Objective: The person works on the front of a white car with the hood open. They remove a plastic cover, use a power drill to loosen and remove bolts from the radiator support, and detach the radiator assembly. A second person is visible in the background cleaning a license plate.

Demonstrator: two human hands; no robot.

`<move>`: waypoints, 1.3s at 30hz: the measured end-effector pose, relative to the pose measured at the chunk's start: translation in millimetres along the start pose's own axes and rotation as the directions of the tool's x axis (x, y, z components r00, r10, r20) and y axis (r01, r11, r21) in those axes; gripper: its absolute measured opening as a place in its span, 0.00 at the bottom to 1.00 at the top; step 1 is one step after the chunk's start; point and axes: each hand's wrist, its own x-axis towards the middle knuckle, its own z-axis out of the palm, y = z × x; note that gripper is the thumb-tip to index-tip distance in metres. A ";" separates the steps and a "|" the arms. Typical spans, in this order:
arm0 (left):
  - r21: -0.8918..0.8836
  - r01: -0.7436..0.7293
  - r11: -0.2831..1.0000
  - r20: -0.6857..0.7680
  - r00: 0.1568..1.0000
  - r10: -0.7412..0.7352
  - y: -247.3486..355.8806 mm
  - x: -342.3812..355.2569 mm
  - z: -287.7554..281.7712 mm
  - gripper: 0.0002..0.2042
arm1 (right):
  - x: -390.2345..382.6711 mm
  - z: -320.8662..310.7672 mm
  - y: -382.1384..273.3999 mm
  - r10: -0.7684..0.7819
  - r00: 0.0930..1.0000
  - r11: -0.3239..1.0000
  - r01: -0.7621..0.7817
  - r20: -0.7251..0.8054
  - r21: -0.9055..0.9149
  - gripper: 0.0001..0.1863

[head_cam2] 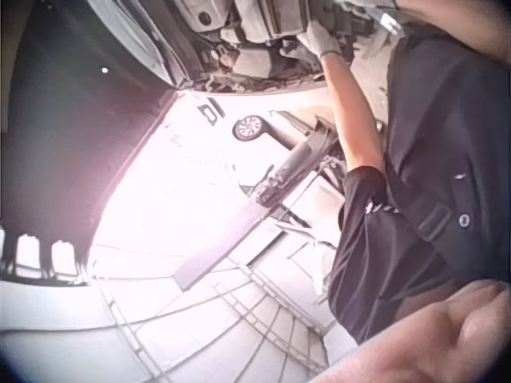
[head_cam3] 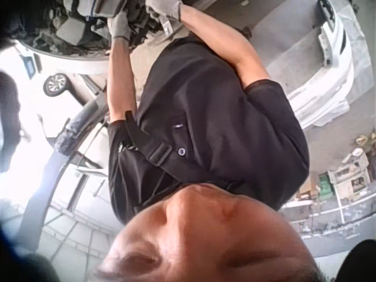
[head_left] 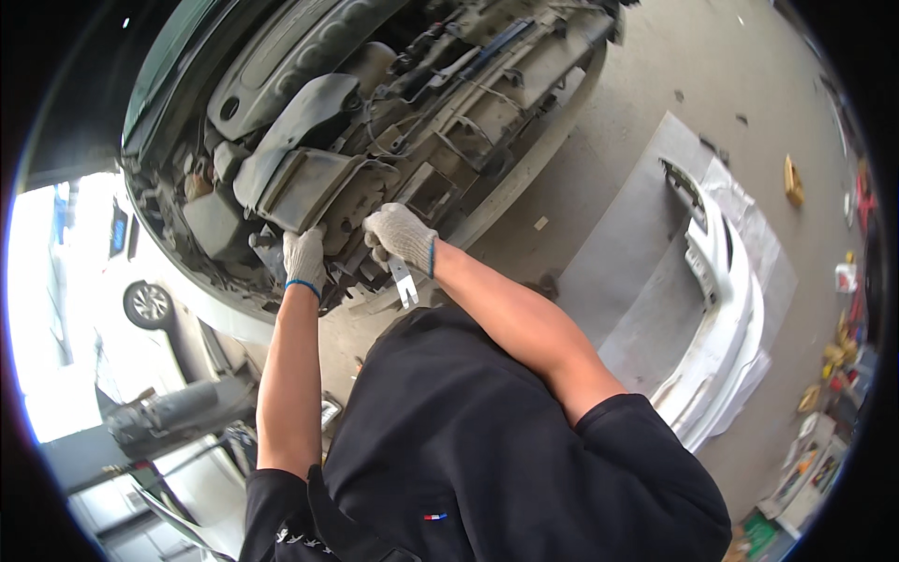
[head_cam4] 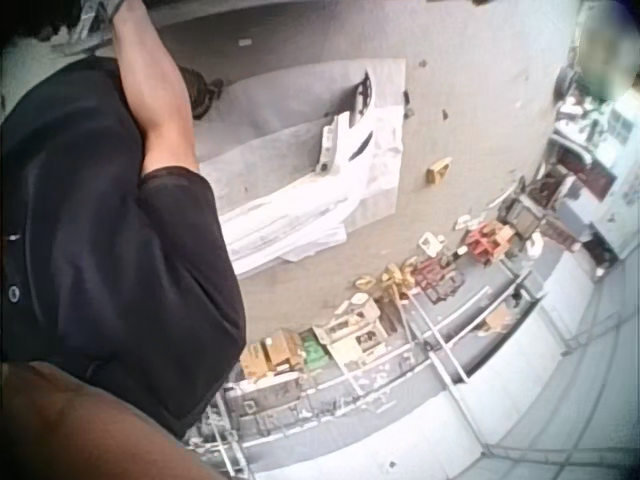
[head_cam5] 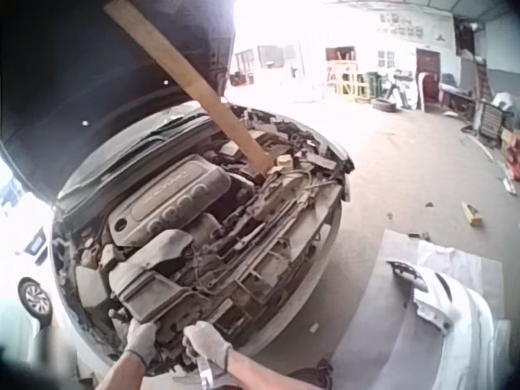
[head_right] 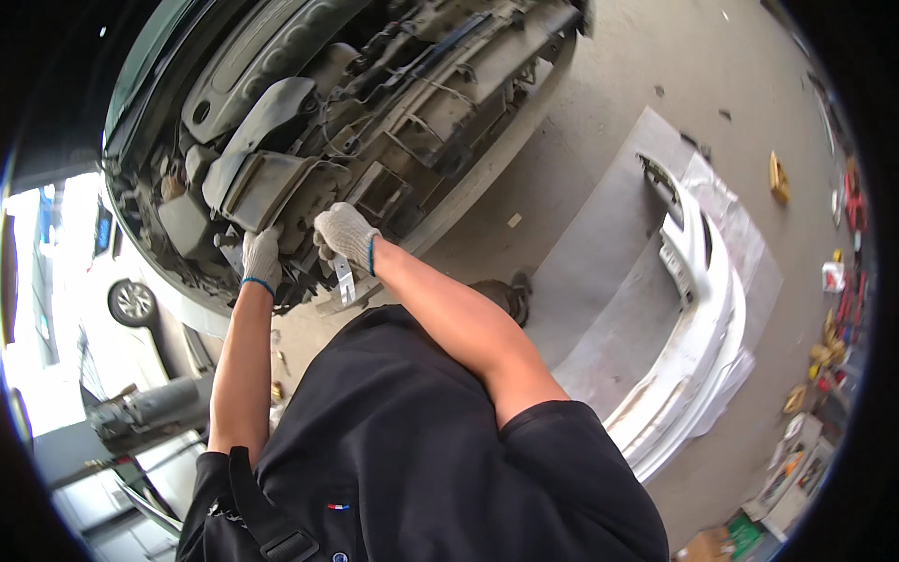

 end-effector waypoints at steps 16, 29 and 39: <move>0.317 -0.029 0.948 0.056 0.998 0.012 -32.4 51.5 -52.9 0.15 | -19.4 55.1 40.7 -0.638 0.745 0.206 0.405 0.191 -0.891 0.14; 0.576 -0.048 0.816 0.135 0.990 -0.037 22.1 -12.8 16.7 0.12 | -17.6 60.4 45.7 -0.159 0.911 0.987 0.154 -0.380 -0.042 0.17; 0.123 0.245 0.962 0.073 0.964 -0.255 -0.4 66.4 -30.9 0.15 | 12.6 21.2 75.1 -0.599 0.801 0.592 0.459 0.019 -0.663 0.13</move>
